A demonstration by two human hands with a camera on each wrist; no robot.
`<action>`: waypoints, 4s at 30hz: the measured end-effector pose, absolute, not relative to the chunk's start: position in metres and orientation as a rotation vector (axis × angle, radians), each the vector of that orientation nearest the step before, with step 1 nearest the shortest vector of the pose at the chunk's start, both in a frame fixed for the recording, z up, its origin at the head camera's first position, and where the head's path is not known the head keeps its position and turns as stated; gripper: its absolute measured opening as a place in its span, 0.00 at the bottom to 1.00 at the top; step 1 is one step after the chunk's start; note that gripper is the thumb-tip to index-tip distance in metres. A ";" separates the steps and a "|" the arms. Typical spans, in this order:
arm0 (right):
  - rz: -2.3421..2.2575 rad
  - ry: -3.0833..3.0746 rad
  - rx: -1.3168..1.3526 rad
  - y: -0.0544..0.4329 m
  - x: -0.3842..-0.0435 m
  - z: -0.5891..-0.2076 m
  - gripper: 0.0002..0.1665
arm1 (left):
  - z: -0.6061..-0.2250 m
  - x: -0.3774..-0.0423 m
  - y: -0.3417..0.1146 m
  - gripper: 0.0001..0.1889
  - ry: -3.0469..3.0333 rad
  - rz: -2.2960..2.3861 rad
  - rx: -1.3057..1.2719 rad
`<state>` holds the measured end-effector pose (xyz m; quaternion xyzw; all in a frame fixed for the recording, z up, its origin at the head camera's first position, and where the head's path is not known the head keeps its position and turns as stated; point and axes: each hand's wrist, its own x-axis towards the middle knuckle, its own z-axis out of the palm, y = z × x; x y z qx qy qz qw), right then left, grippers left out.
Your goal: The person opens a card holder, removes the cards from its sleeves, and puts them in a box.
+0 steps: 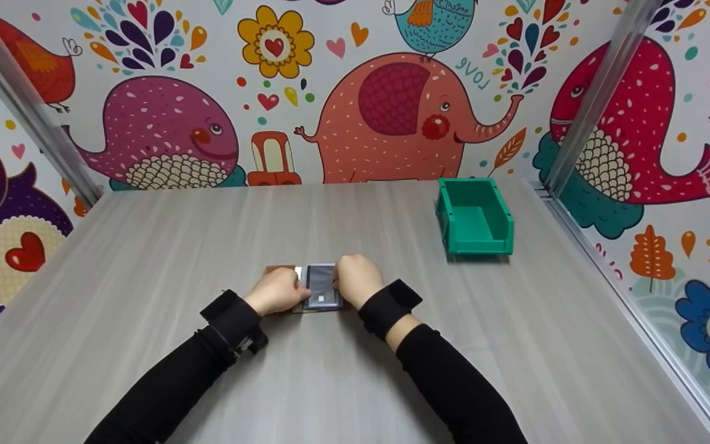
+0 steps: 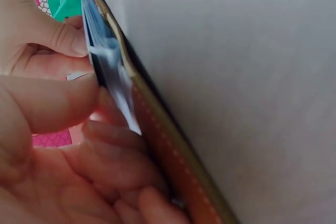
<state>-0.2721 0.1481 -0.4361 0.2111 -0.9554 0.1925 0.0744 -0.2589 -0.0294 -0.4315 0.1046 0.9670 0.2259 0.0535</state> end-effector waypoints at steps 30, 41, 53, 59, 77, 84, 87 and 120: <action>0.603 -2.884 0.614 0.148 -0.274 -0.436 0.02 | -0.429 -0.260 -0.041 0.12 2.895 0.791 0.276; 0.590 -2.856 0.633 0.149 -0.273 -0.438 0.03 | -0.428 -0.263 -0.063 0.22 2.800 0.931 0.356; 0.614 -2.856 0.641 0.149 -0.272 -0.438 0.03 | -0.431 -0.267 -0.076 0.17 2.551 1.247 0.154; 0.621 -2.860 0.629 0.149 -0.272 -0.437 0.03 | -0.427 -0.266 -0.080 0.18 2.529 1.315 0.209; 0.618 -2.866 0.653 0.152 -0.271 -0.437 0.05 | -0.396 -0.258 -0.087 0.12 2.528 1.517 0.226; 0.648 -2.898 0.711 0.157 -0.271 -0.437 0.08 | -0.388 -0.256 -0.089 0.13 2.500 1.582 0.249; 0.664 -2.869 0.774 0.162 -0.271 -0.438 0.07 | -0.387 -0.256 -0.089 0.14 2.481 1.598 0.252; 1.191 -2.630 0.552 0.169 -0.250 -0.387 0.12 | -0.376 -0.246 -0.072 0.11 2.467 1.710 0.343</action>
